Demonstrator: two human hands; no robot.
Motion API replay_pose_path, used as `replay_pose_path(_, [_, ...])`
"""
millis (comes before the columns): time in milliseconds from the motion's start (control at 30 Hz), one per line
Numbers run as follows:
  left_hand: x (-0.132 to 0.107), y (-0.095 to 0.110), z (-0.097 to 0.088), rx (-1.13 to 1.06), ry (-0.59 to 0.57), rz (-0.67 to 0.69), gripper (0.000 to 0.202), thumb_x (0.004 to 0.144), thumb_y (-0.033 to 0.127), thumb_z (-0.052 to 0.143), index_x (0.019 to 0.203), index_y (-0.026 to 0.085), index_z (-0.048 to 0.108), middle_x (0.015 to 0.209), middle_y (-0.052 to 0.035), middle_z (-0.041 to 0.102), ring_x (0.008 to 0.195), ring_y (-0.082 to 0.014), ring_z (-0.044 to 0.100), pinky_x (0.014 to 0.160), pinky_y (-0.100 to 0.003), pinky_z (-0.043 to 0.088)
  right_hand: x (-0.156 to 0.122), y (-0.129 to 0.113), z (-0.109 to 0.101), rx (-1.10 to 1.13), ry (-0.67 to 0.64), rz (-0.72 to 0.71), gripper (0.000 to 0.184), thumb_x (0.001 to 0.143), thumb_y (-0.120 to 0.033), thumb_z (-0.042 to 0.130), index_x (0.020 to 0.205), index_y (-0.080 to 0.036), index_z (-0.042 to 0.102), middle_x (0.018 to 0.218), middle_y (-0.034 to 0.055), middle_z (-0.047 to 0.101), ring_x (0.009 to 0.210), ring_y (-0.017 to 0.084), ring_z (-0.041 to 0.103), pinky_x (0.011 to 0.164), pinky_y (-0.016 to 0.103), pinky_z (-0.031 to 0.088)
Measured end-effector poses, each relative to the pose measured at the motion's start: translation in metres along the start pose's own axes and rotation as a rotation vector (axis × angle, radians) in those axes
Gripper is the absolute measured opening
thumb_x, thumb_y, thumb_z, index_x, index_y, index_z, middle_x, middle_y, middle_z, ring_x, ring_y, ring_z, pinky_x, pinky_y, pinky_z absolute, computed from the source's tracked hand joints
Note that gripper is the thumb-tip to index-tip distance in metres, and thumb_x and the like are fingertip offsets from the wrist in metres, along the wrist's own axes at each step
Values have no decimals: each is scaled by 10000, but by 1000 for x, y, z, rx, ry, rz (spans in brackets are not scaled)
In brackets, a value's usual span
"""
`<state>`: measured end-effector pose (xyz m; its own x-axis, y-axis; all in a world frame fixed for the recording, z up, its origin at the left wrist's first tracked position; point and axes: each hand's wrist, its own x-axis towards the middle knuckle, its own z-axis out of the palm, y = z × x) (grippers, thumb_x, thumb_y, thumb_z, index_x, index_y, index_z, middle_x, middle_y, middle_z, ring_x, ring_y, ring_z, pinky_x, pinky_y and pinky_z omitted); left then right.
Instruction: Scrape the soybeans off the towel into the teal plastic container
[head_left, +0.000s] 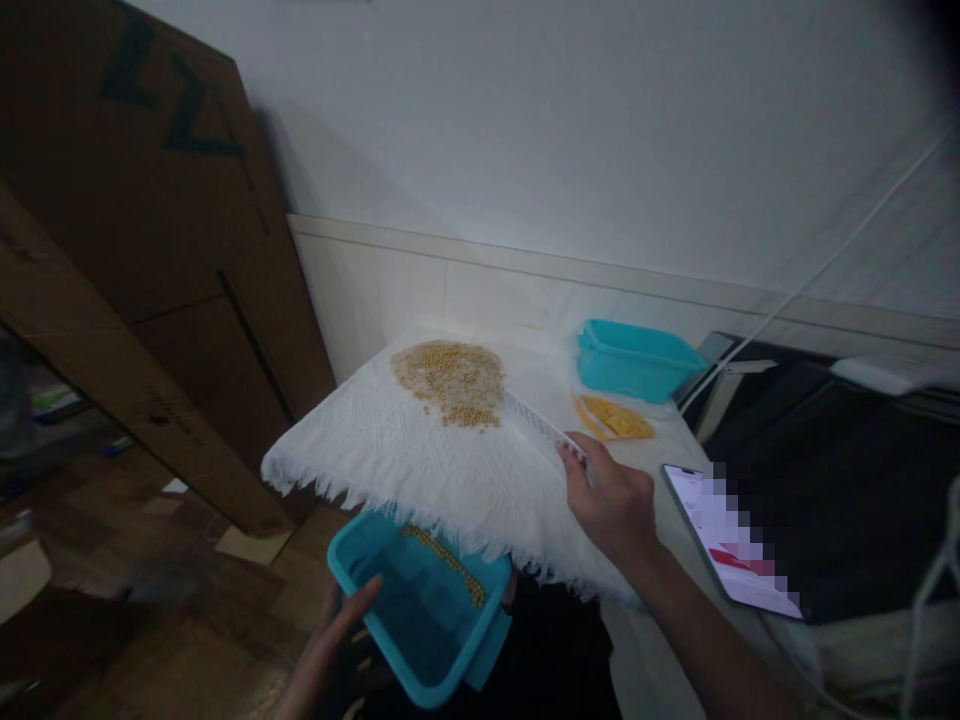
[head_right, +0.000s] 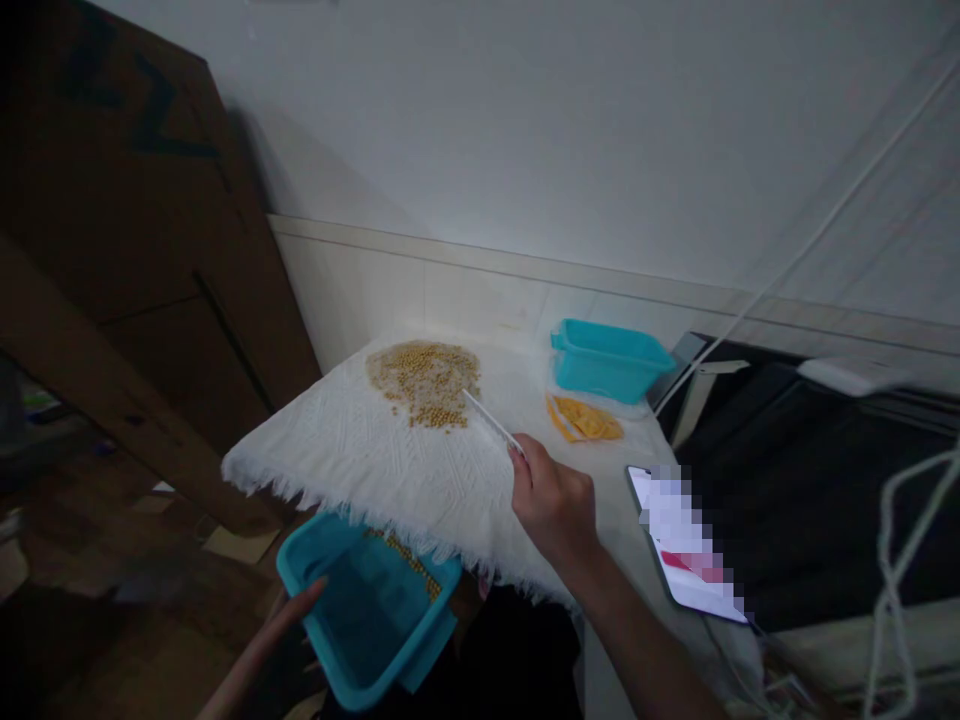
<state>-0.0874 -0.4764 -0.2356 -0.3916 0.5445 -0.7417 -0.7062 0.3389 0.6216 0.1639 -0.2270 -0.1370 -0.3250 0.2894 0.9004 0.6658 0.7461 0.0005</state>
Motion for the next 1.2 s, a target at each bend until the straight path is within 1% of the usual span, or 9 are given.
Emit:
replay_pose_path(67, [1,1,-1,17,5,-3,1241,724,637,1024,1756,424,368,1595,-211,725,1323,-490,791,1069,-639,656,-3,-7,-5,-9,-6,-68,318,1178,-268,550,1074,-157,829,644,6,786,463,124,707,508,231,458])
replay_pose_path(200, [4,1,-2,-9,-14,30,1270,670,562,1080,1737,364,420,1504,-234,778,1280,-502,811,1055,-613,672,1,-18,-5,13,-1,-130,289,1173,-214,554,1075,-148,818,641,-7,784,460,106,700,508,220,454])
replay_pose_path(333, [0,2,0,-18,-26,0,1265,696,598,1054,1749,414,378,1587,-219,731,1341,-509,778,1056,-652,667,6,-23,-2,71,0,-138,272,1167,-194,560,1090,-141,815,677,3,807,494,105,728,533,207,479])
replay_pose_path(500, [-5,5,1,14,-18,-3,1224,750,617,1009,1756,432,337,1705,-221,625,1382,-507,752,1070,-662,654,3,-26,-2,103,-26,-99,292,1165,-224,562,1078,-162,834,663,5,802,492,121,736,513,212,479])
replay_pose_path(600, [-4,5,1,20,6,-10,1257,766,606,1002,1784,424,287,1684,-224,645,1370,-501,759,1068,-662,654,-2,-27,-4,101,-60,-35,304,1154,-258,566,1081,-194,854,681,17,821,507,137,751,512,211,492])
replay_pose_path(767, [-7,5,2,-17,4,-3,1267,730,591,1032,1772,445,326,1638,-215,682,1345,-493,776,1072,-643,649,-8,-27,-9,106,-92,31,305,1136,-283,574,1065,-219,863,677,21,827,502,153,755,522,215,511])
replay_pose_path(867, [-9,6,3,-14,12,-20,1206,759,584,1018,1757,454,353,1670,-205,660,1342,-486,781,1080,-642,648,-7,-28,-11,114,-93,38,324,1150,-301,562,1052,-221,860,668,17,823,495,155,755,520,218,514])
replay_pose_path(1033, [-10,8,4,17,1,10,1143,816,610,967,1758,433,344,1696,-197,642,1325,-467,791,1071,-620,662,-3,-29,-11,134,-69,14,326,1158,-285,564,1047,-199,858,658,14,817,472,153,749,497,221,507])
replay_pose_path(1200, [-5,8,1,-15,14,-17,1270,738,619,1022,1773,431,311,1719,-229,611,1352,-491,773,1058,-620,663,0,-24,-5,202,-57,39,283,1139,-275,604,1036,-207,859,688,12,828,486,147,753,541,208,545])
